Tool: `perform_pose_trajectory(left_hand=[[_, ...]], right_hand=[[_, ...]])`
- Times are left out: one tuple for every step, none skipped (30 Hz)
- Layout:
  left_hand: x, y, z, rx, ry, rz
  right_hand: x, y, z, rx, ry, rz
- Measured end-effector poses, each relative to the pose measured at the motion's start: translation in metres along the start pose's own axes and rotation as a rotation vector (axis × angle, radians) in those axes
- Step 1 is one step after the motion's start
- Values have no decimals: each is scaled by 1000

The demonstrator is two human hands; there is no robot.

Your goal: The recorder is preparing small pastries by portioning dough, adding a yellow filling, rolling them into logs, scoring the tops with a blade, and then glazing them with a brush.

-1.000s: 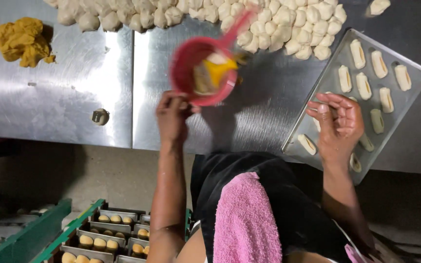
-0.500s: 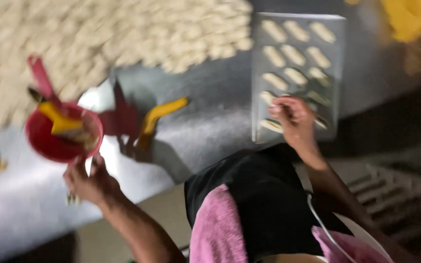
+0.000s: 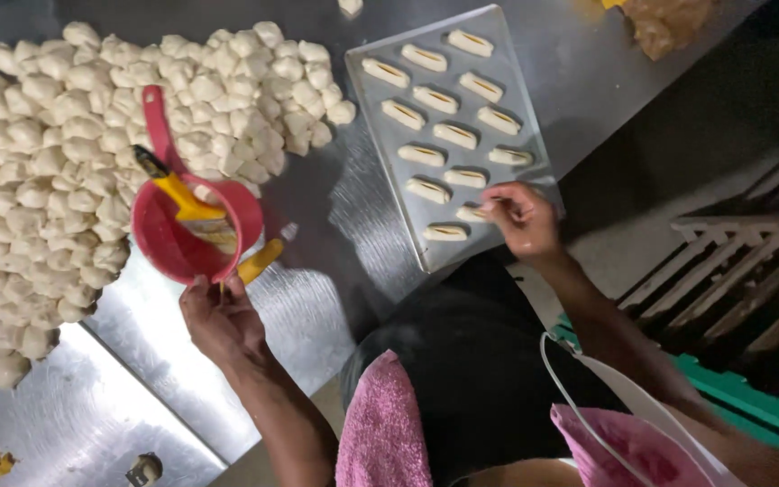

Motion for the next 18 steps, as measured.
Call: perform_pose_trajectory(left_hand=[[-1, 4, 5, -7, -4, 3], [-2, 7, 11, 29, 41, 42], [-4, 9, 16, 65, 85, 82], [-10, 14, 35, 52, 89, 82], [-16, 25, 55, 105, 128, 8], [-22, 36, 75, 159, 166, -70], [-25, 47, 99, 147, 170, -73], [-31, 62, 123, 141, 217, -173], [-36, 78, 146, 134, 264, -273], [-49, 86, 183, 133, 259, -275], [-63, 96, 219, 159, 223, -291], [-77, 104, 255, 185, 188, -303], [-85, 108, 265, 185, 183, -302], [-94, 116, 276, 92, 172, -319], [-101, 125, 286, 0, 160, -337], [-107, 131, 287, -98, 147, -351], [-112, 137, 289, -196, 132, -365], [-118, 140, 292, -294, 114, -375]], right_hand=[[0, 29, 12, -4, 5, -5], [-3, 58, 26, -122, 36, -31], [-6, 88, 39, -241, 68, -56], [0, 105, 50, -247, 67, -68], [8, 134, 64, -332, 156, -255], [17, 162, 75, -413, 242, -441], [24, 171, 82, -418, 238, -453], [31, 186, 92, -488, 318, -569], [39, 200, 100, -557, 398, -686], [40, 208, 105, -563, 398, -684], [45, 221, 108, -591, 428, -767], [53, 234, 113, -618, 461, -850], [52, 258, 117, -622, 465, -848], [52, 284, 119, -652, 472, -842], [51, 309, 122, -682, 479, -835], [47, 322, 124, -689, 488, -840], [41, 334, 125, -730, 453, -817], [37, 346, 128, -770, 424, -792]])
Point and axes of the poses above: each hand's wrist, its own x-axis away from the middle knuckle, its own z-axis out of the back of the hand, y = z × x, the point moved 6 cm from there along -x, towards the middle knuckle, and after that the axes turned 8 degrees about -z, right-handed, at the moved point
